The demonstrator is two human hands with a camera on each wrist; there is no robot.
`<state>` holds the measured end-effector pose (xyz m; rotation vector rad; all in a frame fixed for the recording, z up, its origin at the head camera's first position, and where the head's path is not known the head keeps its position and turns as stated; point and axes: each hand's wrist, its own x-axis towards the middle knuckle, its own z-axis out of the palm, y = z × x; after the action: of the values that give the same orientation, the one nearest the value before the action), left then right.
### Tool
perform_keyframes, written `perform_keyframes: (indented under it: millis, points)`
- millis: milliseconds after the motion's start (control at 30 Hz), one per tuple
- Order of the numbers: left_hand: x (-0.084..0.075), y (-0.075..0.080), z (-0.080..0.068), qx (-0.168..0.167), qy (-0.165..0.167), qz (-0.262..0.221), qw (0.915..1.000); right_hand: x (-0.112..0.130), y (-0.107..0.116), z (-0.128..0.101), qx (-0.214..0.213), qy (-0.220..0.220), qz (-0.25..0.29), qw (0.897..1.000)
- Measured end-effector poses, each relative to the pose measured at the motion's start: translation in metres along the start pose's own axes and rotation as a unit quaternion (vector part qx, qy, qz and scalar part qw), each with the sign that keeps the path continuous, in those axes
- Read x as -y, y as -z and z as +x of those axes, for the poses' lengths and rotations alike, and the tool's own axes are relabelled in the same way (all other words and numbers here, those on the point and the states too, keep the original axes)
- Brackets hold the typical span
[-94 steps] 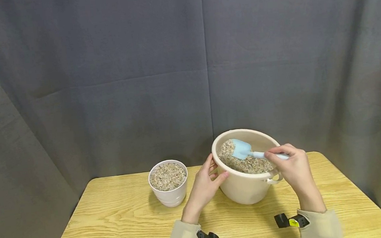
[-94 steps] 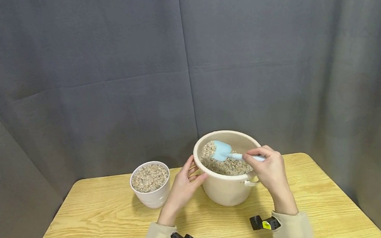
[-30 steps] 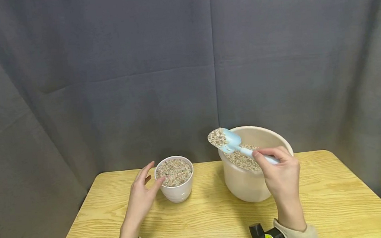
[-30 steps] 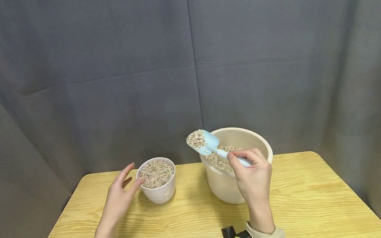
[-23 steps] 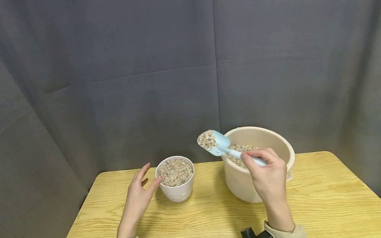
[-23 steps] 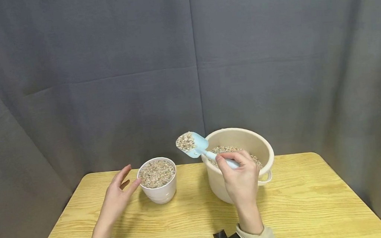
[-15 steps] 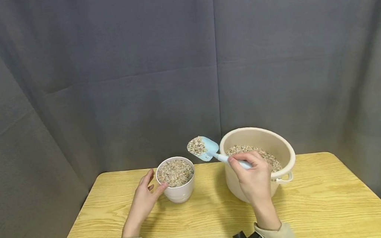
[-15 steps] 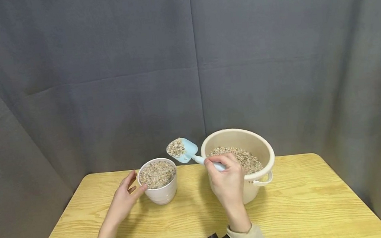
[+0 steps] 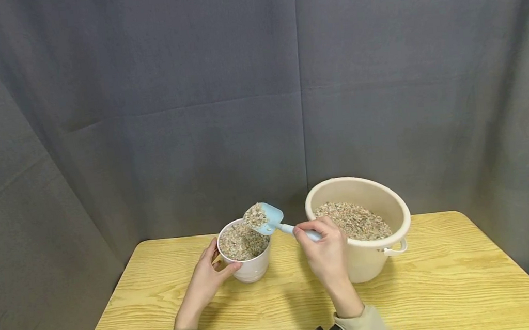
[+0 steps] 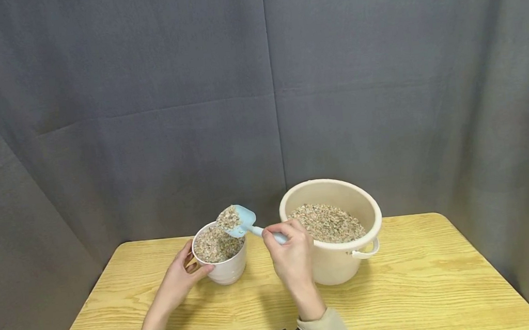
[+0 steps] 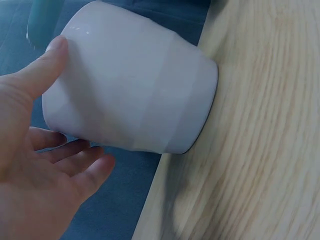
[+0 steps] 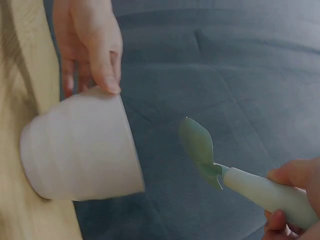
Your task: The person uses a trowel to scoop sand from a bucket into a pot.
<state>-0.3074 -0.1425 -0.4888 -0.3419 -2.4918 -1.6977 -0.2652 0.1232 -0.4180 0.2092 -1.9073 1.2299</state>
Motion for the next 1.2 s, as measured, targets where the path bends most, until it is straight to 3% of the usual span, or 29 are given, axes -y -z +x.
perform_keyframes:
  millis: [133, 367, 633, 967, 1200]
  points:
    - [0.003, -0.003, 0.002, -0.008, -0.014, -0.007, 0.9998, -0.004, -0.01, -0.004, 0.013, 0.002, -0.019, 1.0]
    - [0.004, -0.007, 0.0, -0.009, -0.01, -0.017, 0.9998, -0.018, -0.025, -0.013, 0.031, 0.013, -0.034, 0.999]
    - [0.002, -0.005, 0.001, -0.01, -0.011, -0.018, 0.9997, -0.018, -0.042, -0.004, 0.073, 0.056, -0.042, 0.995]
    - [0.004, -0.005, 0.002, -0.007, -0.012, -0.019, 0.9997, -0.003, -0.044, 0.013, 0.13, 0.175, -0.096, 0.971]
    - [0.004, -0.005, 0.001, -0.007, -0.01, -0.022, 0.9997, 0.003, -0.039, 0.019, 0.152, 0.211, -0.104, 0.96]
